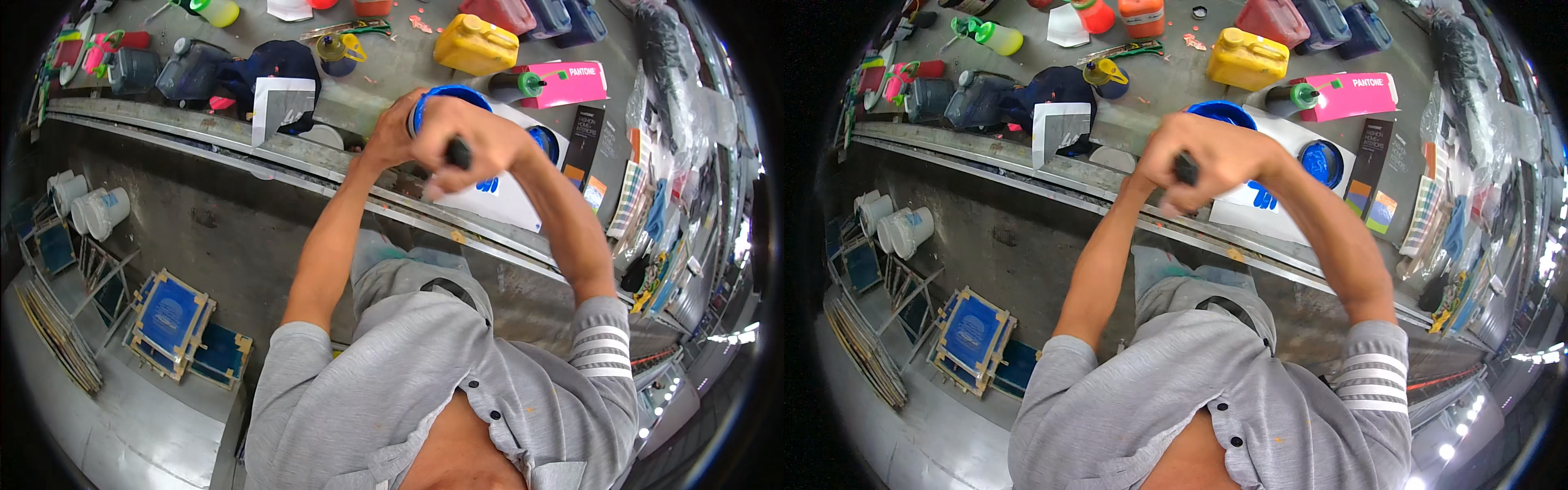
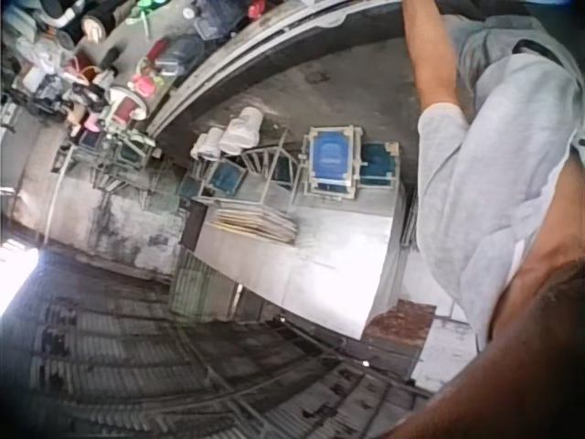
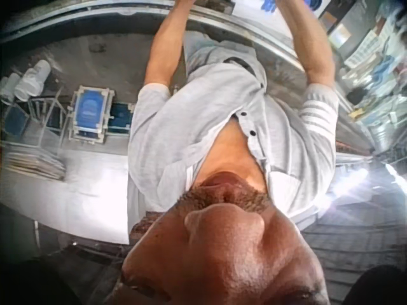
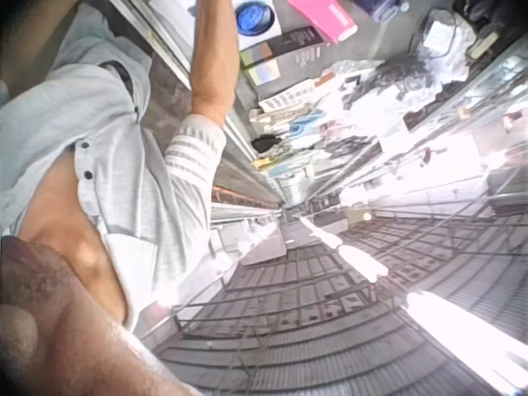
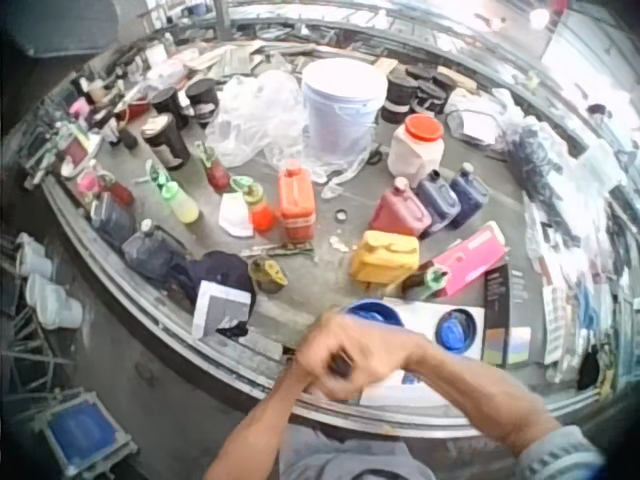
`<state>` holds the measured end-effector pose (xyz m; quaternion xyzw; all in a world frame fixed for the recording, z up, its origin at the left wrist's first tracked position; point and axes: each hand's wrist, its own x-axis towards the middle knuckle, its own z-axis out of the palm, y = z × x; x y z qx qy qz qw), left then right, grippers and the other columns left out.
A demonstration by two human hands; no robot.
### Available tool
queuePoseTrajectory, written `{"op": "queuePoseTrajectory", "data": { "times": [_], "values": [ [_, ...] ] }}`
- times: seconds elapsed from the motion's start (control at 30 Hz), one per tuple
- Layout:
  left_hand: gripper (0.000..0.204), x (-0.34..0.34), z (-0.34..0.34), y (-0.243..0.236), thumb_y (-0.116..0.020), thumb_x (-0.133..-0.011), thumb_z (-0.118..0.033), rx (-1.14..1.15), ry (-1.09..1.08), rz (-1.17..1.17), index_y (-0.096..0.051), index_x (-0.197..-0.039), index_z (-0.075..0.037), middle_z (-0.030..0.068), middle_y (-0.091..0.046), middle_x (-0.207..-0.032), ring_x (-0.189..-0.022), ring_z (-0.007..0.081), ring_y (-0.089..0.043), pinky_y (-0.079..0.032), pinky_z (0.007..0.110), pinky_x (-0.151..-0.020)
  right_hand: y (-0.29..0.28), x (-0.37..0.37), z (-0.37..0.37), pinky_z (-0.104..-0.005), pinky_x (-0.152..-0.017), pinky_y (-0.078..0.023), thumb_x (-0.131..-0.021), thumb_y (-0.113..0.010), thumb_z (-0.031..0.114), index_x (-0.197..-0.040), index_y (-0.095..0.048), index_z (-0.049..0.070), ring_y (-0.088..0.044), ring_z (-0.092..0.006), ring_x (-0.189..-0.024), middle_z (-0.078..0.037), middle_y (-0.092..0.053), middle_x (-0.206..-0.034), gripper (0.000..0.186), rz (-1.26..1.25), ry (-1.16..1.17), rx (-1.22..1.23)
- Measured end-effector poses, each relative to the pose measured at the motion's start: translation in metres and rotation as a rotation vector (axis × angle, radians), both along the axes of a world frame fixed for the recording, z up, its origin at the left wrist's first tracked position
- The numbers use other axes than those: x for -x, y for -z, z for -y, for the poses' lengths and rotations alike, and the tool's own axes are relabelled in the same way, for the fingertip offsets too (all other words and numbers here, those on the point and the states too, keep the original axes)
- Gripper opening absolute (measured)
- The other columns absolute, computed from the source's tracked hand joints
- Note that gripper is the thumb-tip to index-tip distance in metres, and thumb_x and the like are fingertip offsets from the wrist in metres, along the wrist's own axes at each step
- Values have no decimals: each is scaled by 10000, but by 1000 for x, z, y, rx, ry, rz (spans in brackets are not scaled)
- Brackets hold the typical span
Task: The person mixes blue paint in a blue plastic container using a black stir stick. They repeatedly stir the mixture, scrape the sides of the container, and occasionally lift the stick to check the paint's consistency. The person also briefly handles a white paper with blue paint smears and a small blue bottle.
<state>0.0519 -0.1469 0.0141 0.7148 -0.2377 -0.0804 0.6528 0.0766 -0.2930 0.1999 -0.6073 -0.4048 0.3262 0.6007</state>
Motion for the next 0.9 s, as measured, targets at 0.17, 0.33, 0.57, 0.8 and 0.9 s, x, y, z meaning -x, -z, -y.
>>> {"op": "queuePoseTrajectory", "data": {
  "times": [0.17, 0.33, 0.57, 0.8, 0.9],
  "values": [
    [1102, -13, -16, -1, -986, -460, -156, -14, 157, -146, -472, -1429, -45, 156, -572, -1387, -1286, 293, -552, -437, 403, -1100, -34, 25, 60, -364, -509, -351, -832, -674, 100, -624, -432, 76, -425, -169, -476, -28, -387, -518, 320, -88, 711, -303],
    [1173, 17, -12, 9, -991, -460, -177, 92, -142, -94, -407, -1461, 0, 190, -528, -1415, -1324, 330, -509, -393, 418, -1138, -33, 12, 40, -319, -491, -398, -900, -646, 97, -682, -444, 70, -439, -143, -472, -29, -368, -521, 299, -101, 1216, -528],
    [907, 18, 12, 41, -947, -522, -136, 160, -224, -23, -531, -1324, -62, 135, -627, -1230, -1146, 313, -613, -487, 412, -995, 20, 2, -29, -298, -503, -324, -752, -765, 121, -595, -480, 27, -422, -133, -506, -37, -459, -568, 340, 73, 452, -32],
    [1072, 10, -4, -5, -982, -481, -155, -19, -21, -33, -472, -1420, -67, 123, -607, -1341, -1230, 266, -594, -474, 391, -1062, -27, 6, 39, -308, -499, -385, -820, -742, 119, -645, -531, 44, -475, -136, -482, -10, -469, -534, 284, -319, 810, -289],
    [1073, 7, -5, 11, -969, -446, -90, 112, 24, -142, -476, -1399, -79, 130, -630, -1295, -1215, 292, -605, -486, 400, -1051, 10, 17, 4, -281, -515, -328, -833, -743, 147, -669, -539, 32, -433, -115, -521, 1, -484, -579, 286, -7, 1052, -152]
  ]
}}
